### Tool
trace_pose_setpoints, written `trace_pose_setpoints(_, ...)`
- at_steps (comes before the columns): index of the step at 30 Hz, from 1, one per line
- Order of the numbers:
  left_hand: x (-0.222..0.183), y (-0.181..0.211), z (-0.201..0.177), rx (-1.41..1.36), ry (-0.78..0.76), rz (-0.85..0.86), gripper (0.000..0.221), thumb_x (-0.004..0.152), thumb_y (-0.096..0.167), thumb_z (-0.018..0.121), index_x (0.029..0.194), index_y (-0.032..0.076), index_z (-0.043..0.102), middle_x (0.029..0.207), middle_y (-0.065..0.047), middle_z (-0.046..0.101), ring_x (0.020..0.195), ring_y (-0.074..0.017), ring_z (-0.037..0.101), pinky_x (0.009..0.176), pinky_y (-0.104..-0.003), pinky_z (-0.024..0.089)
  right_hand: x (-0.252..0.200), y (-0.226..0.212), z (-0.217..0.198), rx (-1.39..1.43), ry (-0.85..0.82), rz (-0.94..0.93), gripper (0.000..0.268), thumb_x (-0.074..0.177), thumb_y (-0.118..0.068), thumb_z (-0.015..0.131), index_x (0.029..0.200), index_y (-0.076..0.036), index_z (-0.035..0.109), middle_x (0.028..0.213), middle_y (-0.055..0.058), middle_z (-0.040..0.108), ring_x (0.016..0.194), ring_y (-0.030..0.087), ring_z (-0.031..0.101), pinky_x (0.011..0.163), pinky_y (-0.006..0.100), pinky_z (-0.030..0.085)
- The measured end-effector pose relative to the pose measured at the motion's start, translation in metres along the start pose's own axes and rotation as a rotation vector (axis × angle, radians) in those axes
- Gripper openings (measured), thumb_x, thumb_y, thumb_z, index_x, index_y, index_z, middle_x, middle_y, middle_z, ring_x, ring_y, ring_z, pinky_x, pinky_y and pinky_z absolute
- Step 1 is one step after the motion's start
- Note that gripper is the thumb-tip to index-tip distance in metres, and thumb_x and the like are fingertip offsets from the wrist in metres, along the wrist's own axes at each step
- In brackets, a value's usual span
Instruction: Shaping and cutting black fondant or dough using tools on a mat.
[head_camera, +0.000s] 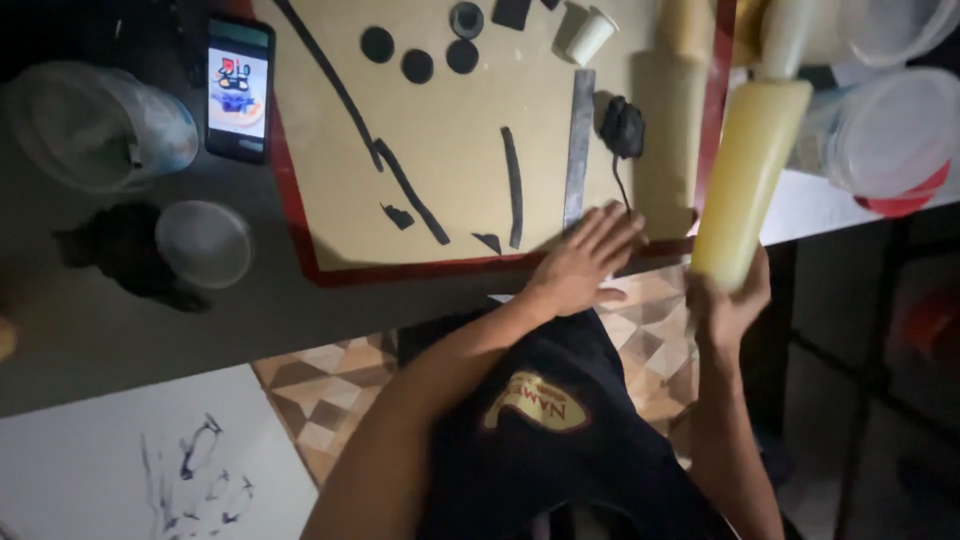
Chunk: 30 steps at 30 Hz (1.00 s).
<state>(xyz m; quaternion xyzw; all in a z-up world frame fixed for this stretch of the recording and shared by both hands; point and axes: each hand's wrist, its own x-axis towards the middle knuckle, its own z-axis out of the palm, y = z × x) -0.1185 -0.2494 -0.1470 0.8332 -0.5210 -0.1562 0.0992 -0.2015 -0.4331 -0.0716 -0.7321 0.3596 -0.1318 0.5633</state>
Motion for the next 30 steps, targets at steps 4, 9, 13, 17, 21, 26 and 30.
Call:
trace_pose_setpoints(4,0.007,0.001,0.071,-0.107,0.122,0.102,0.074,0.114,0.06,0.036,0.164,0.004,0.044,0.169,-0.017,0.035,0.159,-0.0356,0.019,0.139,-0.054,0.007,-0.009,0.002,-0.03,0.003,-0.145,-0.154,0.072,0.07,0.004,0.068,0.141,0.006,0.053,0.111,0.012,0.066,0.093,0.021,0.063,0.081,0.033,0.053)
trace_pose_setpoints(9,-0.058,-0.053,0.018,0.058,0.221,-0.328,0.076,0.1,0.058,0.043,0.155,0.005,0.043,0.164,-0.016,0.033,0.154,-0.0314,0.026,0.125,-0.052,0.015,0.001,-0.011,-0.003,-0.116,-0.377,-0.202,0.082,0.067,0.005,0.075,0.146,0.007,0.053,0.124,0.013,0.068,0.111,0.022,0.066,0.096,0.035,0.056)
trace_pose_setpoints(13,-0.112,-0.066,0.041,0.065,0.634,-0.421,0.075,0.106,0.051,0.044,0.159,-0.002,0.041,0.166,-0.019,0.037,0.154,-0.0364,0.033,0.128,-0.051,0.017,0.005,-0.013,0.027,-0.134,-0.534,-0.199,0.085,0.065,0.001,0.079,0.146,0.006,0.054,0.123,0.014,0.068,0.111,0.022,0.066,0.096,0.036,0.055)
trace_pose_setpoints(17,-0.14,-0.059,0.048,-0.042,0.528,-0.434,0.073,0.108,0.054,0.05,0.157,0.001,0.046,0.164,-0.019,0.041,0.153,-0.0349,0.036,0.129,-0.049,0.019,0.013,-0.025,0.042,-0.277,-0.623,-0.329,0.084,0.064,-0.001,0.083,0.144,0.004,0.056,0.122,0.016,0.069,0.111,0.026,0.068,0.097,0.036,0.055)
trace_pose_setpoints(21,-0.145,-0.065,0.055,-0.088,0.499,-0.427,0.052,0.105,0.034,0.057,0.149,0.005,0.056,0.159,-0.016,0.051,0.149,-0.0327,0.044,0.122,-0.049,0.029,0.028,-0.039,0.05,-0.591,-0.712,-0.456,0.081,0.064,-0.012,0.083,0.141,-0.004,0.06,0.119,0.018,0.069,0.104,0.034,0.071,0.091,0.041,0.057)
trace_pose_setpoints(26,-0.157,-0.092,-0.01,-0.333,0.77,-0.756,0.052,0.103,0.03,0.058,0.143,-0.003,0.058,0.144,-0.022,0.055,0.134,-0.0386,0.051,0.114,-0.056,0.038,0.057,-0.001,0.045,-0.832,-0.843,-0.609,0.079,0.063,-0.031,0.082,0.137,-0.011,0.062,0.131,0.021,0.066,0.099,0.04,0.071,0.087,0.045,0.059)
trace_pose_setpoints(30,-0.169,-0.121,0.018,-0.108,0.71,-0.724,0.036,0.103,0.032,0.057,0.128,0.009,0.069,0.133,-0.015,0.062,0.123,-0.0365,0.054,0.108,-0.057,0.04,0.063,-0.014,0.059,-0.985,-0.96,-0.652,0.085,0.063,-0.039,0.08,0.142,-0.018,0.059,0.142,0.021,0.059,0.089,0.039,0.072,0.082,0.045,0.061)
